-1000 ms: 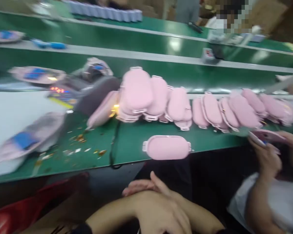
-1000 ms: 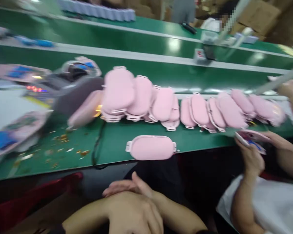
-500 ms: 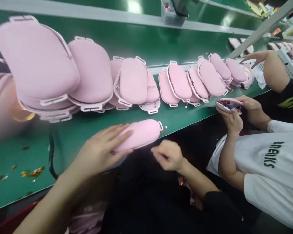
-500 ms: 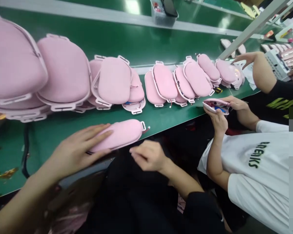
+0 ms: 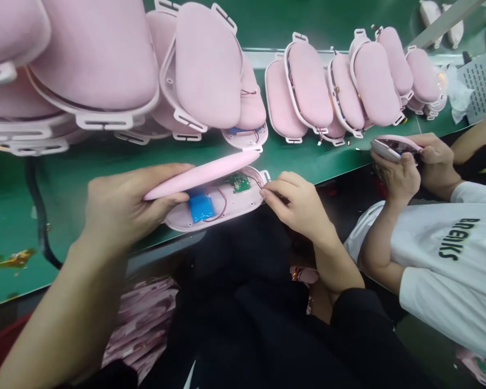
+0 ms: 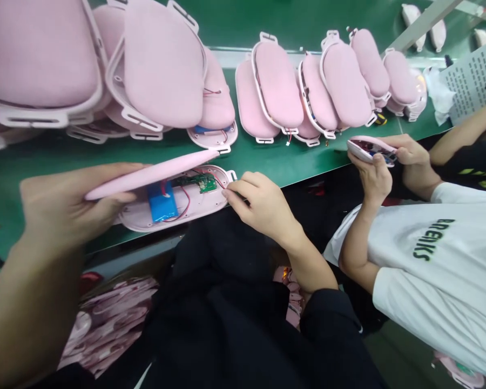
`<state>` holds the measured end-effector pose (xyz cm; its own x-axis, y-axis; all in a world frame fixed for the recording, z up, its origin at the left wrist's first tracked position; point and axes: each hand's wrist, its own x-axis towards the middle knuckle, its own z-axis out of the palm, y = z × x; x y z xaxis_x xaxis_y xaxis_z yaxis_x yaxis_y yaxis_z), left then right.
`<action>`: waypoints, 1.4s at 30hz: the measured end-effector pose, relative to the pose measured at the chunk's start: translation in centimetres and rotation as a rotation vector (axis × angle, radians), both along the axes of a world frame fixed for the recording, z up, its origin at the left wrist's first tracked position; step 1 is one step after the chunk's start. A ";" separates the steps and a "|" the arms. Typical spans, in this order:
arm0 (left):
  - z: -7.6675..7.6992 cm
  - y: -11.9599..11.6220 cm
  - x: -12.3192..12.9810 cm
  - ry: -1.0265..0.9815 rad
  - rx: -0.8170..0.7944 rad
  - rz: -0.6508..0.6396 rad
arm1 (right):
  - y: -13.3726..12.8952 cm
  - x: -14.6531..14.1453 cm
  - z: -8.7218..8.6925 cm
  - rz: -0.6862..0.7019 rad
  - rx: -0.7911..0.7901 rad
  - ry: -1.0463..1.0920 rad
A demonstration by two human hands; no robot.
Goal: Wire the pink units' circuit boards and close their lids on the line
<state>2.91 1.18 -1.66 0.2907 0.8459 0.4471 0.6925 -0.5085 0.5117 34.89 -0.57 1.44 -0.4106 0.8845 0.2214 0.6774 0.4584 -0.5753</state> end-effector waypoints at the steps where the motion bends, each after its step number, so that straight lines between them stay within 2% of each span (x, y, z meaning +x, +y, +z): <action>1: 0.0 0.0 0.1 -0.009 0.002 0.006 | 0.5 -0.1 0.7 0.036 -0.041 -0.033; 5: 0.2 0.2 0.6 -0.057 0.017 0.009 | 2.8 -0.9 2.5 0.141 -0.160 -0.044; 7: 0.3 0.3 0.8 -0.074 0.032 0.001 | 3.8 -1.5 2.4 0.168 -0.200 0.012; 10: 0.5 0.4 0.9 -0.105 0.017 -0.001 | 4.8 -2.3 1.4 0.199 -0.212 0.040; 15: 0.6 0.4 0.8 -0.133 -0.060 0.006 | 4.8 -3.1 0.0 0.163 -0.170 -0.006; 22: 0.8 0.6 0.9 -0.124 -0.025 -0.014 | 4.9 -3.7 0.2 0.169 -0.193 -0.135; 30: 1.1 0.5 1.0 -0.105 -0.107 0.051 | 5.2 -3.8 -0.5 0.152 -0.169 0.014; 35: 1.4 0.4 1.0 -0.122 -0.139 0.027 | 5.4 -3.1 0.0 0.118 -0.214 0.056; 42: 0.9 0.4 0.7 -0.123 -0.098 -0.006 | 5.8 -1.8 0.9 0.237 -0.237 0.044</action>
